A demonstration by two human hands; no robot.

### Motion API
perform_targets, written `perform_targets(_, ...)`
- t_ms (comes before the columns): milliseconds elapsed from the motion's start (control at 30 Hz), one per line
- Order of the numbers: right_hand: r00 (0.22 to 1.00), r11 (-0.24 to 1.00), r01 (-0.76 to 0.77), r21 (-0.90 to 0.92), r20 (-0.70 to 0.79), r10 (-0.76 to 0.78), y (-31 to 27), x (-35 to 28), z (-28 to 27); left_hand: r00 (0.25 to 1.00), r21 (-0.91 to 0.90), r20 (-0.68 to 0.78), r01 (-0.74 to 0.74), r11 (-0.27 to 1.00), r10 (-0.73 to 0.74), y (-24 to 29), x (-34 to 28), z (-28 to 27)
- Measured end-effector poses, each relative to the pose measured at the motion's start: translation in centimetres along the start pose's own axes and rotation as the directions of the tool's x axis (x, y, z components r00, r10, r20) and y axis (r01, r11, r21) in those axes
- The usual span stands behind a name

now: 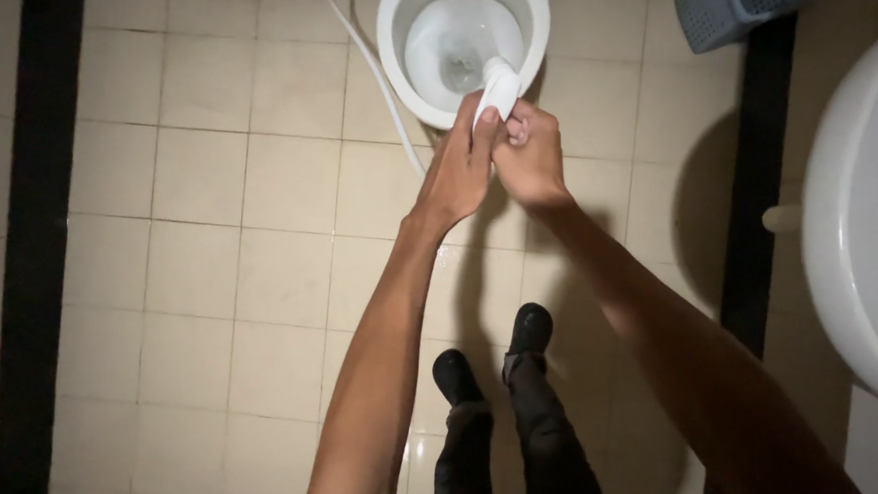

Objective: The person cleans a toilet using a yellow sponge and a handheld bidet sprayer. They wipe the toilet tank, seat, and rim with the sponge, then rinse the bowl and their hands with the sprayer before closing the lid.

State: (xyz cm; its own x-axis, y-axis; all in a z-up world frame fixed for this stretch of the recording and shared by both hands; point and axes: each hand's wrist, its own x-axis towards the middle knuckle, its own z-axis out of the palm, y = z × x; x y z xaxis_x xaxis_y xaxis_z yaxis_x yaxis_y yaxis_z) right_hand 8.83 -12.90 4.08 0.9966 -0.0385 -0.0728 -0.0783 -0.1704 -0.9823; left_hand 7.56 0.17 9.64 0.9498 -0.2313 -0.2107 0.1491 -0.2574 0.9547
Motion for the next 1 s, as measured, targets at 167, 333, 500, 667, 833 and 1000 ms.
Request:
perform_targets(167,0.995,0.997,-0.079,0.023,-0.064,0.08,0.7,-1.0,-2.3,0.993,0.043,0.035,-0.116,0.992,0.114,-1.5,0.7,2.5)
perform_targets(333,0.987,0.986,-0.013,-0.166,-0.163,-0.014,1.4,-1.0,-5.0,0.983,0.032,0.077,-0.169,0.985,0.166,0.0,1.7,4.3)
perform_targets(500,0.98,0.988,0.073,0.132,-0.191,-0.047,-5.1,-0.6,-6.3,0.972,0.091,0.111,-0.219,0.971,0.209,5.1,2.4,4.1)
perform_targets(667,0.974,0.991,0.131,0.024,-0.188,-0.124,-9.0,1.0,-5.6,0.959,0.09,0.056,-0.281,0.955,0.277,8.8,2.1,1.7)
perform_targets(833,0.985,0.99,0.137,0.041,-0.114,-0.132,-11.5,1.9,-2.4,0.952,0.086,-0.071,-0.293,0.952,0.299,8.2,1.5,-1.0)
perform_targets(1000,0.988,0.978,0.153,0.14,-0.034,-0.15,-11.6,2.2,0.1,0.951,0.051,-0.11,-0.286,0.957,0.29,7.9,0.5,-3.2)
